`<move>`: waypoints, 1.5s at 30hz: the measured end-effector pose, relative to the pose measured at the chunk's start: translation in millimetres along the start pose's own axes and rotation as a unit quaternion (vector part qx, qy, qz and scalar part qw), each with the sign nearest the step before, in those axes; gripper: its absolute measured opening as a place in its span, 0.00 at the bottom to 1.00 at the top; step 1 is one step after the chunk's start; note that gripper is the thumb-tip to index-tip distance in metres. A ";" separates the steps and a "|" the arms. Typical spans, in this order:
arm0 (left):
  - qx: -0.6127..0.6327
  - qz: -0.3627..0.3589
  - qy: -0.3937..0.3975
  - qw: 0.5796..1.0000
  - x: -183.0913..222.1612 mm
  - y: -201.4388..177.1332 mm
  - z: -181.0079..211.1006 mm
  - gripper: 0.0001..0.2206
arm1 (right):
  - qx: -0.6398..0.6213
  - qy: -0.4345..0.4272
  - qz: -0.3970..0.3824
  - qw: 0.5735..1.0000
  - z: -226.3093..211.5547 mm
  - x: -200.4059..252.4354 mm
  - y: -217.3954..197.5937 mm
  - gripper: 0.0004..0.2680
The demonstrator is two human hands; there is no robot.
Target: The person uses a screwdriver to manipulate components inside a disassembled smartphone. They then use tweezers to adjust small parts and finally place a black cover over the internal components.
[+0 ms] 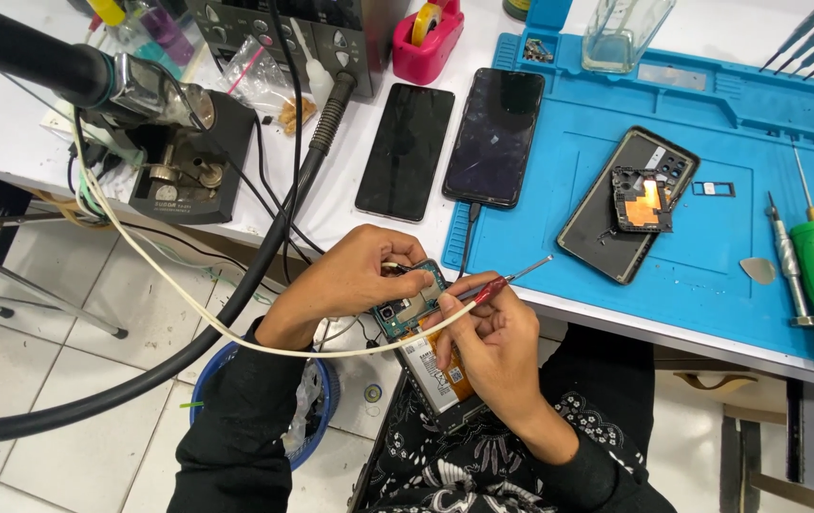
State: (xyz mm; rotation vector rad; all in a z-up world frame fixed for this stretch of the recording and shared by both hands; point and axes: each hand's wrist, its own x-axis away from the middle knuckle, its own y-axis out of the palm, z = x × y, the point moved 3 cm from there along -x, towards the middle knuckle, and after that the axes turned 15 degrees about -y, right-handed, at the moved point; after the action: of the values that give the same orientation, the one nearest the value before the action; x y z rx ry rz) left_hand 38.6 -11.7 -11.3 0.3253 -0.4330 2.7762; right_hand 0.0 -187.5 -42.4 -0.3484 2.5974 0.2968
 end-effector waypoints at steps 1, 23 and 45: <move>-0.001 0.000 0.001 1.000 -0.3 0.0 -0.6 0.05 | 0.000 -0.001 0.001 1.000 0.4 0.3 0.0 0.03; -0.025 0.002 -0.084 0.996 5.9 4.2 0.6 0.06 | 0.009 0.009 -0.012 1.000 -14.8 -0.7 -3.0 0.03; -0.042 0.007 -0.061 0.997 4.4 8.9 11.7 0.08 | -0.146 0.124 -0.171 0.966 -26.7 -4.8 -20.6 0.02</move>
State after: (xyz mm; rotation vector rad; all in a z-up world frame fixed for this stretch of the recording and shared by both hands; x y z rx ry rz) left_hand 33.5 -22.5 -1.6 0.4761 -0.5826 2.7520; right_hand -1.8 -213.4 -20.2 -0.9836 2.6693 0.5429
